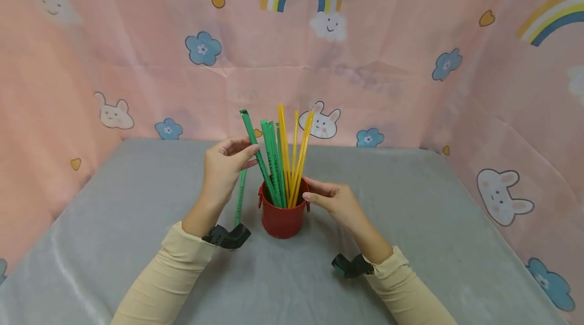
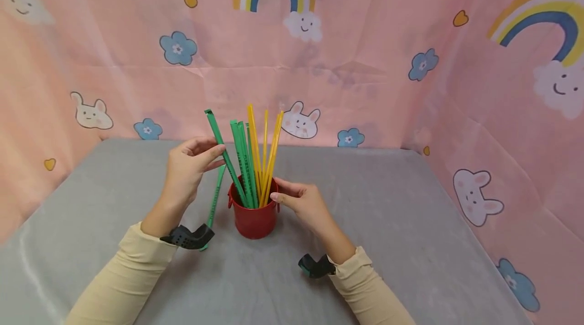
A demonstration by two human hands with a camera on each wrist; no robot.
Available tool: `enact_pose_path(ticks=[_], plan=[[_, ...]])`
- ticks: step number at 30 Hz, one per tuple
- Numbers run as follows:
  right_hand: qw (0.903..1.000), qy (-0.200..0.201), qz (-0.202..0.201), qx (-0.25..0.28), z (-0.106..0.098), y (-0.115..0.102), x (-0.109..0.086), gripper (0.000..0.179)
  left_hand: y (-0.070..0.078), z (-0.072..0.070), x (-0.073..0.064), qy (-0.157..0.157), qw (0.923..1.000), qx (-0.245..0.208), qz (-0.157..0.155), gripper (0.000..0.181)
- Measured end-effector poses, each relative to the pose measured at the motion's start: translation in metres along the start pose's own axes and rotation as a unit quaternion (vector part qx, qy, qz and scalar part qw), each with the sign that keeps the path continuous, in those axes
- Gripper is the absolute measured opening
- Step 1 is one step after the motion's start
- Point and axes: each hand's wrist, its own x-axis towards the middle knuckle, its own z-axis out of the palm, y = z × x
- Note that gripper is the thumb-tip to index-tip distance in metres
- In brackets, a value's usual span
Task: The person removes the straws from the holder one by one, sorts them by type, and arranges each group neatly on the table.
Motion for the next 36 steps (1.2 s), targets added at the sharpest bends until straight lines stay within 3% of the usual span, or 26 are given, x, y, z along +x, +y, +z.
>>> enact_pose_path(ticks=[13,36], plan=[[0.9999,0.001,0.001,-0.011,-0.001,0.003,-0.001,0.047,-0.001,-0.004,0.002,0.012,0.9998,0.007,0.015,0.024],[1.0,0.001,0.006,-0.006,0.0,-0.002,0.001,0.047,0.016,-0.007,0.009,0.022,0.9984,-0.019,0.048,0.021]])
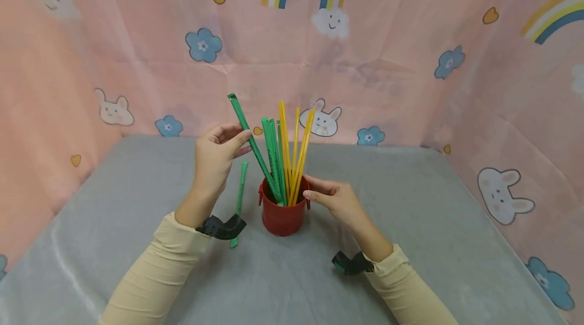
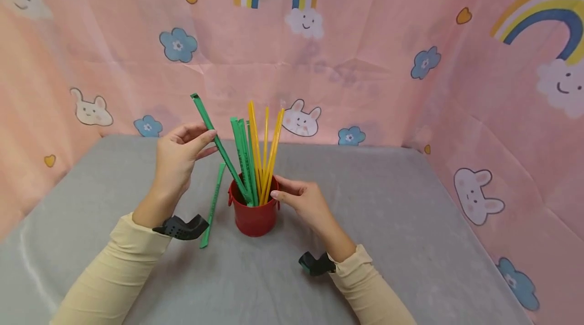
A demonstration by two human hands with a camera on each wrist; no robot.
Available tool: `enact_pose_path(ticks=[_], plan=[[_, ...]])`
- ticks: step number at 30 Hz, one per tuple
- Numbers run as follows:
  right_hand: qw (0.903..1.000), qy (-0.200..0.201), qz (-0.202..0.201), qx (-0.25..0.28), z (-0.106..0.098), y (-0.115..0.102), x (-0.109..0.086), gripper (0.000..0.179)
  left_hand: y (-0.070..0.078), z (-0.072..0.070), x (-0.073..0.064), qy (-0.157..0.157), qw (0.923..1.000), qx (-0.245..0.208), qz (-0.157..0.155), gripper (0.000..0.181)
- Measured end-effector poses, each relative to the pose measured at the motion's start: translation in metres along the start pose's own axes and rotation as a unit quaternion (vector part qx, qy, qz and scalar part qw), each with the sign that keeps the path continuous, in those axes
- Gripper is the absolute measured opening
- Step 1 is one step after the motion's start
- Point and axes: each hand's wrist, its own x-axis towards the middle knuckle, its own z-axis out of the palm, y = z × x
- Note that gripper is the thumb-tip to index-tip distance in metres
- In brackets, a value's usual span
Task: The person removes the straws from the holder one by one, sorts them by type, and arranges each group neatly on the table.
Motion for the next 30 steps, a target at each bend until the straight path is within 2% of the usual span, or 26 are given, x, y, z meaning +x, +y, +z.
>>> enact_pose_path(ticks=[15,25,30], plan=[[0.9999,-0.003,-0.006,0.01,0.001,0.001,0.001,0.047,0.004,0.003,0.006,0.004,0.9999,-0.012,0.003,0.018],[0.9998,0.004,-0.012,0.015,0.001,0.0,0.001,0.047,0.012,0.001,0.012,0.004,1.0,-0.007,0.005,0.021],[0.9999,0.0,-0.011,0.005,-0.001,0.002,0.0,0.047,0.014,0.0,0.014,0.007,0.9999,-0.012,-0.005,0.016]])
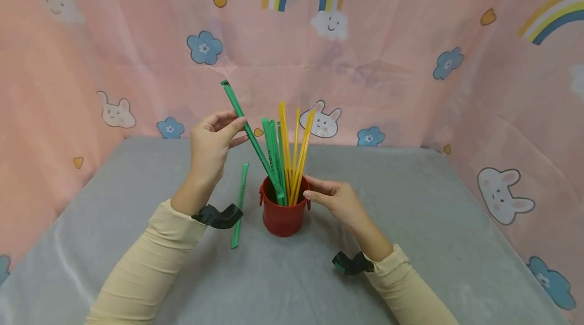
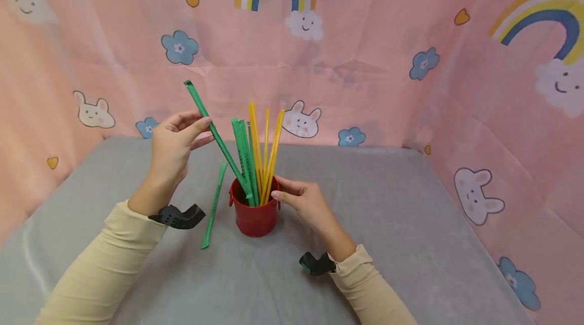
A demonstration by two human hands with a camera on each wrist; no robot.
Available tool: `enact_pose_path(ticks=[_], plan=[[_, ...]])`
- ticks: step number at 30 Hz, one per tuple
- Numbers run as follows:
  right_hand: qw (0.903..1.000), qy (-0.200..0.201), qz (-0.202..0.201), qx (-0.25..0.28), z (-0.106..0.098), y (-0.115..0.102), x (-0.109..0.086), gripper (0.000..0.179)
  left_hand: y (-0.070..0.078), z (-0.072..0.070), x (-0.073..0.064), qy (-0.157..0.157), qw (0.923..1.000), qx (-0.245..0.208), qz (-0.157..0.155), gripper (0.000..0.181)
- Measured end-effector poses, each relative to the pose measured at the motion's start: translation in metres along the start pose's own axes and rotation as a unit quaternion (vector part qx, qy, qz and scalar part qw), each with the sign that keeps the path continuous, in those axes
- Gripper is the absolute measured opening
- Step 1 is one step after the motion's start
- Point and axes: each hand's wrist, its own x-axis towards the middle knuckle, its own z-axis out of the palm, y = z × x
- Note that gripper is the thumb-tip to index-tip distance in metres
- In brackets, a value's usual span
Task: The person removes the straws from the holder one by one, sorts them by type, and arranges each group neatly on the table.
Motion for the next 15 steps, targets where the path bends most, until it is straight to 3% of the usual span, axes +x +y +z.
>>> enact_pose_path(ticks=[15], plan=[[0.9999,0.002,0.014,0.008,0.002,0.0,0.001,0.047,0.002,-0.016,0.014,-0.016,0.9992,-0.014,-0.034,0.012]])
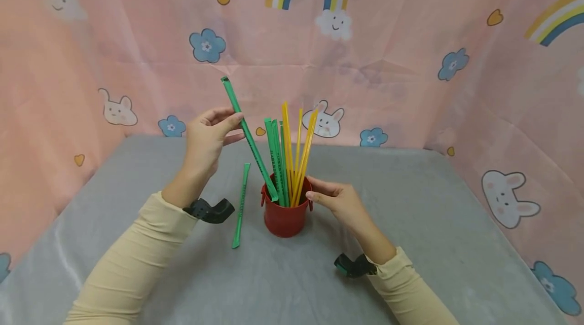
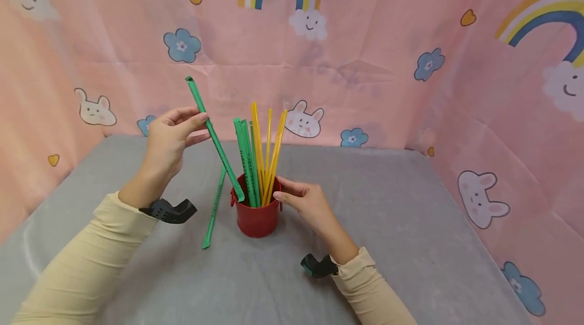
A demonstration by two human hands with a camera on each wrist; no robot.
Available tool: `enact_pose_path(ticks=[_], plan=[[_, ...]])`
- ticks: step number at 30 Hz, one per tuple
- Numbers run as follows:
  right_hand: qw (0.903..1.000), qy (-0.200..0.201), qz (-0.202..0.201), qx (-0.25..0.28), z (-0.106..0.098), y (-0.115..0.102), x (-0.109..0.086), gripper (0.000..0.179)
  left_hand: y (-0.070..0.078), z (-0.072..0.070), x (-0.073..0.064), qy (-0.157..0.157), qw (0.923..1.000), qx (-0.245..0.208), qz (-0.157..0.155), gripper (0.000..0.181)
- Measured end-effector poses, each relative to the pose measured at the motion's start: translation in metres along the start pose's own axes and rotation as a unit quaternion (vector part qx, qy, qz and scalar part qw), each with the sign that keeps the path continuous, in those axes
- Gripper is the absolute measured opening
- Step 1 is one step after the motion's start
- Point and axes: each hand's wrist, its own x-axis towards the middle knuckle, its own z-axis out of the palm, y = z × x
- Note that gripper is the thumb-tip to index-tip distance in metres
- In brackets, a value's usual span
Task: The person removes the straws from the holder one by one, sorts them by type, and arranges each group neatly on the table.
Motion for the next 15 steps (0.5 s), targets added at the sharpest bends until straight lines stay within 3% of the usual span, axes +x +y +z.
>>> enact_pose_path(ticks=[5,15], plan=[[1.0,-0.002,0.0,-0.006,0.0,0.0,0.0,0.048,0.002,-0.01,0.003,-0.001,0.9998,-0.007,-0.016,0.014],[0.9999,0.002,0.0,-0.012,0.0,0.0,0.0,0.047,0.0,-0.023,0.008,-0.03,0.9961,0.041,-0.072,0.024]])
